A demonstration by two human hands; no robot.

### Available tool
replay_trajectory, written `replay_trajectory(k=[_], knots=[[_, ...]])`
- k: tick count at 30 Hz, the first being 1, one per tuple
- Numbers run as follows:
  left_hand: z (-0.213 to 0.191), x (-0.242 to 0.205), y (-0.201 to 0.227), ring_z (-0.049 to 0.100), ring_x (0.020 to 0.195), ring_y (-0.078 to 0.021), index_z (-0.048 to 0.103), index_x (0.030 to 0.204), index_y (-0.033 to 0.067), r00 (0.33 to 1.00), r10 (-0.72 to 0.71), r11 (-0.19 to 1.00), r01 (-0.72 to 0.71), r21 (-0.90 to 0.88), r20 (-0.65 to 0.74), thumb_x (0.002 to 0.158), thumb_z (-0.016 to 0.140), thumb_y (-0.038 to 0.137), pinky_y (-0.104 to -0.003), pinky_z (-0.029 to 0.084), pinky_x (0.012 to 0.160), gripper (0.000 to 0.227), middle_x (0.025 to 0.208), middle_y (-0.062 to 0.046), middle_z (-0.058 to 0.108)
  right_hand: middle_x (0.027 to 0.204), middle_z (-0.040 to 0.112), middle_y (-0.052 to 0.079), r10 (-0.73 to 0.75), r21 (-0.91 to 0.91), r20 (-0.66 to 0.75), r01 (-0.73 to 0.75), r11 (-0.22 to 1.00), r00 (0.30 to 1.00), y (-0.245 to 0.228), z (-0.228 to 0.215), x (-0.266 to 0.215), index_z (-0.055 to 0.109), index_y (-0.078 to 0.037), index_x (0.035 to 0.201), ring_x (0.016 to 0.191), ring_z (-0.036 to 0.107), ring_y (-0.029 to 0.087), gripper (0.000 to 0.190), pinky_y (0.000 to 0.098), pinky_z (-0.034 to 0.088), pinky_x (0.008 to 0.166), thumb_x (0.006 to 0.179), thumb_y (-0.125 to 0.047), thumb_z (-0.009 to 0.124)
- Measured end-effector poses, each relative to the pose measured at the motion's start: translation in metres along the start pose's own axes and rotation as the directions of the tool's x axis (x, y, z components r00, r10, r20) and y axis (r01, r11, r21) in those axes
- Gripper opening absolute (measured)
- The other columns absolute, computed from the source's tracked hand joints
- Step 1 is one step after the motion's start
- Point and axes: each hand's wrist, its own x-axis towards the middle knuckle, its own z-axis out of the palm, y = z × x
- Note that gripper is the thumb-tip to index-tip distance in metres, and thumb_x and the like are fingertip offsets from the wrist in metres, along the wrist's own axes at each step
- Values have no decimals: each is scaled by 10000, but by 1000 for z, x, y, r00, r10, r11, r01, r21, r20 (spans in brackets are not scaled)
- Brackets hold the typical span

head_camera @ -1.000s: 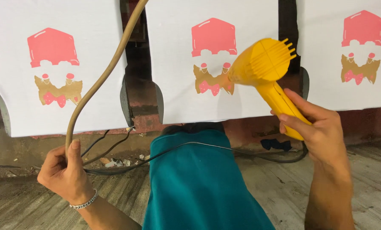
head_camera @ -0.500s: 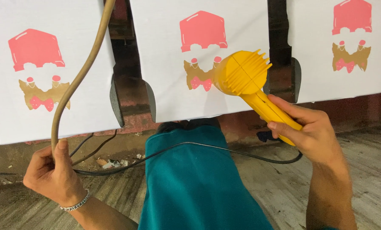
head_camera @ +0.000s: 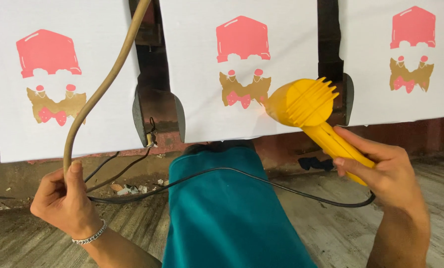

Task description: The person uses a yellow heat gun to apply heat to a printed design on white t-shirts laid out on a workbench. They move the heat gun back and forth over the design on each shirt in sequence.

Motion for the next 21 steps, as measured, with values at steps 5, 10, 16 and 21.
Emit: replay_trajectory(k=[5,10,16,21], knots=[[-5,-4,-1,436,657,-135,699,991,-62,1000,0,1000,0,-2,4,1142,846,209,-282,326,629,344,731,-99,556,781,642,153,-106,26,20,106,994,994,-9,16,24,590,-1,1461,727,646,230,627,318,563,857,844,7,696],[-11,-12,-7,453,690,-136,706,991,-58,999,-6,999,7,33,-31,1147,849,193,-290,335,661,329,762,-111,586,761,672,148,-127,44,173,121,992,977,-11,30,36,620,-17,1437,628,607,185,645,284,521,661,803,-1,737],[-17,-23,-4,434,648,-133,702,980,-62,999,-28,999,30,42,-41,1128,851,180,-274,321,617,320,725,-98,566,717,656,102,-256,53,235,250,967,938,-38,62,59,597,-25,1452,689,600,142,602,263,498,752,863,-65,714],[-20,-29,-3,390,653,-120,704,969,-48,992,-72,996,78,51,-104,1128,879,156,-280,309,636,312,691,-68,506,715,635,106,-151,-92,221,175,980,963,-45,35,57,647,-56,1434,649,561,151,612,262,457,693,829,-33,731]])
